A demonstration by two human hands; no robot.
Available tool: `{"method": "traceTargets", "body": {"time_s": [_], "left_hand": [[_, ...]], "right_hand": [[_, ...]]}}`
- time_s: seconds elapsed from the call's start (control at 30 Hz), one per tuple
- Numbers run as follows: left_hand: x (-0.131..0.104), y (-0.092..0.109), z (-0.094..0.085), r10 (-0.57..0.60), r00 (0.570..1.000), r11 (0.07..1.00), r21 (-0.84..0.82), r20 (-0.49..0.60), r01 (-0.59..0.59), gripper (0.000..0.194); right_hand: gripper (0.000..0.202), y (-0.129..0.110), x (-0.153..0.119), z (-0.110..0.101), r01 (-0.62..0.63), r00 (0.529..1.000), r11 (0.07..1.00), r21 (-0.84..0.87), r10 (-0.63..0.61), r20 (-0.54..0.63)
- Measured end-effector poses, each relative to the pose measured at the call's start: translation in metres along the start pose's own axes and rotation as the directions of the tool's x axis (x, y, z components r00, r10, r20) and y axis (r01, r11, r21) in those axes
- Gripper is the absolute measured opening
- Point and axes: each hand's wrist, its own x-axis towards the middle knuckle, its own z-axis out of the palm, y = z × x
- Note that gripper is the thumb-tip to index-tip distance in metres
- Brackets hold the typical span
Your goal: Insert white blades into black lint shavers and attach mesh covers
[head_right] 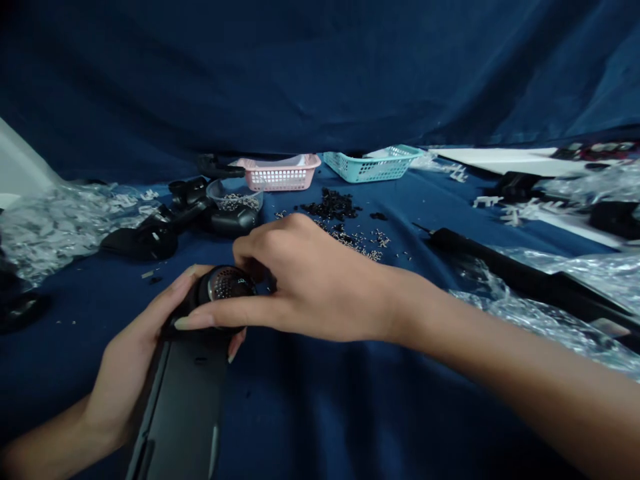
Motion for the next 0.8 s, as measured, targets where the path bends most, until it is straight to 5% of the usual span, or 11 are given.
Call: {"method": "traceTargets", "body": {"time_s": [0.13,0.23,0.3,0.4,0.47,0.57,0.7,0.8], "left_hand": [[-0.002,0.001,-0.003,0.179,0.984,0.979,0.105,-0.020,-0.176,0.026],[-0.003,0.005,-0.006,0.397,0.918,0.881,0.285,-0.011,-0.378,0.020],[-0.002,0.007,-0.010,0.581,0.810,0.696,0.466,0.079,-0.545,0.017],[0.002,0.011,-0.018,0.766,0.548,0.244,0.638,0.335,-0.731,0.020],[0.005,0.014,-0.022,0.782,0.389,-0.022,0.645,0.487,-0.764,0.027],[0.008,0.018,-0.024,0.750,0.262,-0.224,0.606,0.607,-0.763,0.035],[0.007,0.020,-0.026,0.684,0.192,-0.359,0.554,0.704,-0.752,0.042],[0.008,0.018,-0.028,0.738,0.289,-0.194,0.603,0.609,-0.774,0.041]], "right_hand": [[0.051,-0.003,0.001,0.012,-0.054,0.997,0.997,0.048,0.057,-0.051],[0.057,-0.008,0.000,0.021,-0.135,0.985,0.977,0.164,0.150,-0.083],[0.061,-0.012,0.000,0.025,-0.212,0.969,0.941,0.263,0.238,-0.070],[0.067,-0.017,0.000,0.030,-0.373,0.915,0.794,0.480,0.401,0.049],[0.071,-0.018,0.001,0.033,-0.481,0.856,0.636,0.603,0.489,0.167],[0.075,-0.019,0.004,0.035,-0.561,0.796,0.459,0.689,0.529,0.296],[0.085,-0.015,0.006,0.033,-0.655,0.736,0.322,0.684,0.475,0.482],[0.091,-0.007,0.004,0.029,-0.669,0.728,0.352,0.655,0.489,0.481]]}}
